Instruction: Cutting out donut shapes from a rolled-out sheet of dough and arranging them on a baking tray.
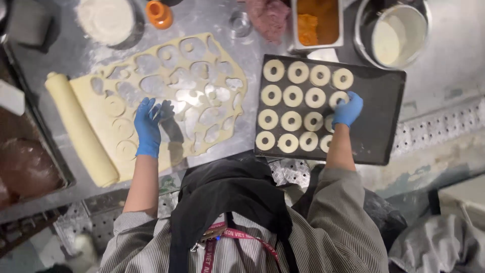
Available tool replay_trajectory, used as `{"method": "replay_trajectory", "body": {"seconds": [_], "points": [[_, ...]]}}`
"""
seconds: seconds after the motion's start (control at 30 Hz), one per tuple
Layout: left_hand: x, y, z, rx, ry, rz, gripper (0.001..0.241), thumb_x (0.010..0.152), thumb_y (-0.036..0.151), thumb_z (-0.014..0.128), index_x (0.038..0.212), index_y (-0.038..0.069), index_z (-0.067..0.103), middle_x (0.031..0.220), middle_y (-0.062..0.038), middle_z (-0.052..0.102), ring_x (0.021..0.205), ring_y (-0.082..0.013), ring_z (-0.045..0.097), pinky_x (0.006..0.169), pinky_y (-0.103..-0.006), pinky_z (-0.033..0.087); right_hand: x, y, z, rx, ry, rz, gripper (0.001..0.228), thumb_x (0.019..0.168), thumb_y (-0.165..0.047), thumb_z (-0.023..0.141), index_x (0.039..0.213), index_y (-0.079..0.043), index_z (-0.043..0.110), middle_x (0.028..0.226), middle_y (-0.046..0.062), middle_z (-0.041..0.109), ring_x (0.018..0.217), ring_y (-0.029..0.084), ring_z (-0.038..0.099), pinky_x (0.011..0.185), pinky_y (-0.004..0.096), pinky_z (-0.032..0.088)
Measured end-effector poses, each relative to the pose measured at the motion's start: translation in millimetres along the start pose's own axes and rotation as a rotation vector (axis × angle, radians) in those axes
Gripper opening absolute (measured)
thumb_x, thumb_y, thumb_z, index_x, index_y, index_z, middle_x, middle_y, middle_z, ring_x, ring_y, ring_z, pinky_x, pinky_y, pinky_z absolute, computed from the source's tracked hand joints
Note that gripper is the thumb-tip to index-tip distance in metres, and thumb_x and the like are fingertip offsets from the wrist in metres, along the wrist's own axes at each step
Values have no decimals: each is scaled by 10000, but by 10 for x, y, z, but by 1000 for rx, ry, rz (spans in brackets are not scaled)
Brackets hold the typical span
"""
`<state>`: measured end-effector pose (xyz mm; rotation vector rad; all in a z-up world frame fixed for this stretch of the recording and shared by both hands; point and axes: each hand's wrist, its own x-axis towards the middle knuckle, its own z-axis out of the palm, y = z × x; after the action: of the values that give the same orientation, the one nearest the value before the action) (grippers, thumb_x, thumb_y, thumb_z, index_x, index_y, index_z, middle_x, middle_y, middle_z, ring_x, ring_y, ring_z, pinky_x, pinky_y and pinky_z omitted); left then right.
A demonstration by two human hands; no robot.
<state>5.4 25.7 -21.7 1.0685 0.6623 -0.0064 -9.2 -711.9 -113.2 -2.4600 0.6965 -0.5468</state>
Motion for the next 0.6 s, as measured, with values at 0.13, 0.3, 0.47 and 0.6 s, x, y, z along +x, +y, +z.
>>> {"method": "replay_trajectory", "body": {"seconds": [0.13, 0.3, 0.47, 0.6], "points": [[-70, 597, -616, 2, 177, 173, 566, 927, 303, 635, 1427, 62, 525, 1336, -70, 654, 1157, -225, 646, 959, -362, 507, -138, -617, -26, -67, 113, 27, 357, 826, -43, 748, 1172, 23, 694, 1164, 235, 649, 1069, 378, 632, 956, 458, 516], [264, 890, -1557, -53, 241, 376, 444, 973, 254, 650, 1350, 25, 599, 1203, -85, 695, 1045, -208, 688, 918, -341, 552, -607, -1915, 438, 469, 92, -133, 330, 1062, -53, 673, 1369, 18, 577, 1325, 162, 633, 1199, 270, 649, 1043, 400, 548], [811, 876, -1848, 223, 181, 449, 313, 1010, 209, 600, 1255, 29, 674, 1163, -55, 717, 1005, -165, 698, 896, -302, 559, -1938, -3979, 923, 552, -286, -447, 227, 997, -29, 684, 1221, 3, 669, 1164, 152, 670, 1092, 277, 648, 978, 379, 517], [1295, 766, -1807, 735, 102, 549, 226, 982, 160, 626, 1174, 76, 712, 1138, -87, 718, 1020, -214, 699, 875, -333, 566, -2829, -5095, 1287, 625, -794, -552, 181, 1004, -87, 642, 1169, -33, 688, 1119, 146, 706, 1028, 288, 694, 907, 354, 539]]}}
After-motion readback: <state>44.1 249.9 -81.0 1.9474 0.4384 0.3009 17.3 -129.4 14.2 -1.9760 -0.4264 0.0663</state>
